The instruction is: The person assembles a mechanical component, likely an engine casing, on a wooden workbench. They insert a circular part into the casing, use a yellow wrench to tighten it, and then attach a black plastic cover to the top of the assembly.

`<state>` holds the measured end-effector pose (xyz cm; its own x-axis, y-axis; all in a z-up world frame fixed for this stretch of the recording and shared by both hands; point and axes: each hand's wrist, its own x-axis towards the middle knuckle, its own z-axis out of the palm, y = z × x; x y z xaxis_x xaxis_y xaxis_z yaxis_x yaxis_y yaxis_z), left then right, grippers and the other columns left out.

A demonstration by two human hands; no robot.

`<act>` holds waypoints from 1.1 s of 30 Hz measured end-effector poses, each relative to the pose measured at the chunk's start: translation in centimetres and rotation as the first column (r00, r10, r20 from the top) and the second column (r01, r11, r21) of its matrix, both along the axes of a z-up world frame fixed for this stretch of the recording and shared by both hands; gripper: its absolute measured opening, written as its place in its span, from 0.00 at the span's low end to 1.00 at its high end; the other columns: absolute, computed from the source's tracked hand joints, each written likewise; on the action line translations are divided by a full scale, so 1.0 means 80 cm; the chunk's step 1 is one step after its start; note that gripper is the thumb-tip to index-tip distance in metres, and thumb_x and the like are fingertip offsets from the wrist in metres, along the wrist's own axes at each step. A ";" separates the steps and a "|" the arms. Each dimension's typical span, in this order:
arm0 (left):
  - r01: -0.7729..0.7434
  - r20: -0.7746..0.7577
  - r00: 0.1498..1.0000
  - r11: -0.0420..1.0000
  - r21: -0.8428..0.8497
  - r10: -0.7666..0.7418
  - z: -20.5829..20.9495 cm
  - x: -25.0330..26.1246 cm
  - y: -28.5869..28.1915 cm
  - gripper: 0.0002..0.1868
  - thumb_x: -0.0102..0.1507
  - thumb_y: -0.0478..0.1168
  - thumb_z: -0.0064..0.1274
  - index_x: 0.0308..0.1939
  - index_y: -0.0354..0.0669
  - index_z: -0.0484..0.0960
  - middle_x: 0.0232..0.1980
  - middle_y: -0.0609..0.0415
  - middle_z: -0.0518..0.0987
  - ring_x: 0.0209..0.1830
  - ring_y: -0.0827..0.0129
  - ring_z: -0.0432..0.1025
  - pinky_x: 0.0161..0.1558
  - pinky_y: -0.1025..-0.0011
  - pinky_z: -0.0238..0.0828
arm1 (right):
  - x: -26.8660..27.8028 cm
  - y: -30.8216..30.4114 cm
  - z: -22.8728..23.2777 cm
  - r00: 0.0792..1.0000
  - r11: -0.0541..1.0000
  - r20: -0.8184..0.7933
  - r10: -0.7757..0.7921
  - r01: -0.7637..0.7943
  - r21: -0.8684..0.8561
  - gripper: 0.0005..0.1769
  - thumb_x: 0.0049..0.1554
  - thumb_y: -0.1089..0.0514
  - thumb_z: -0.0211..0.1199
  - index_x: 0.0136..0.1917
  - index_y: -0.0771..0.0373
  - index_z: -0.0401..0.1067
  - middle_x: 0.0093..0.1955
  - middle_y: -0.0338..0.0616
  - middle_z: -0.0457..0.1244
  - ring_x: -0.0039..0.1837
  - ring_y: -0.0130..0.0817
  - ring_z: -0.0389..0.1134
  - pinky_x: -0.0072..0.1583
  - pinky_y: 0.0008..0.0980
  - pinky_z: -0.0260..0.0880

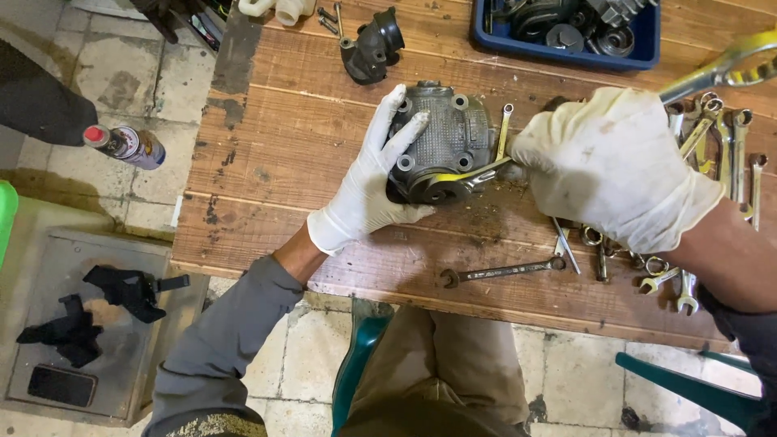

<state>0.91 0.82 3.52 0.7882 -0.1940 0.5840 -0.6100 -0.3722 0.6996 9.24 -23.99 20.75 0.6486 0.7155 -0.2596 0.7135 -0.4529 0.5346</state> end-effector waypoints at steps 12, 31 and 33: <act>0.001 -0.027 1.000 1.000 0.005 -0.001 0.006 -0.003 0.000 0.61 0.60 0.42 0.82 0.84 0.52 0.50 0.88 0.41 0.34 0.92 0.40 0.35 0.90 0.37 0.43 | 0.008 -0.045 -0.053 0.954 0.873 0.166 0.250 -0.296 0.387 0.11 0.38 0.60 0.56 0.27 0.45 0.56 0.25 0.29 0.50 0.29 0.34 0.54 0.33 0.32 0.53; -0.028 -0.072 0.997 1.000 0.010 0.029 -0.002 0.002 -0.001 0.56 0.59 0.49 0.75 0.83 0.51 0.53 0.87 0.40 0.33 0.91 0.39 0.37 0.88 0.40 0.44 | 0.010 -0.084 -0.051 0.952 0.891 0.188 0.241 -0.294 0.345 0.12 0.62 0.48 0.55 0.39 0.45 0.57 0.31 0.25 0.54 0.30 0.33 0.57 0.32 0.38 0.48; -0.012 -0.075 0.997 1.000 0.011 0.012 -0.004 0.003 0.000 0.60 0.56 0.44 0.77 0.83 0.54 0.52 0.88 0.41 0.33 0.91 0.40 0.37 0.88 0.39 0.43 | 0.013 -0.091 -0.071 0.959 0.859 0.183 0.217 -0.277 0.430 0.10 0.47 0.62 0.52 0.35 0.46 0.56 0.24 0.27 0.46 0.25 0.31 0.48 0.32 0.37 0.46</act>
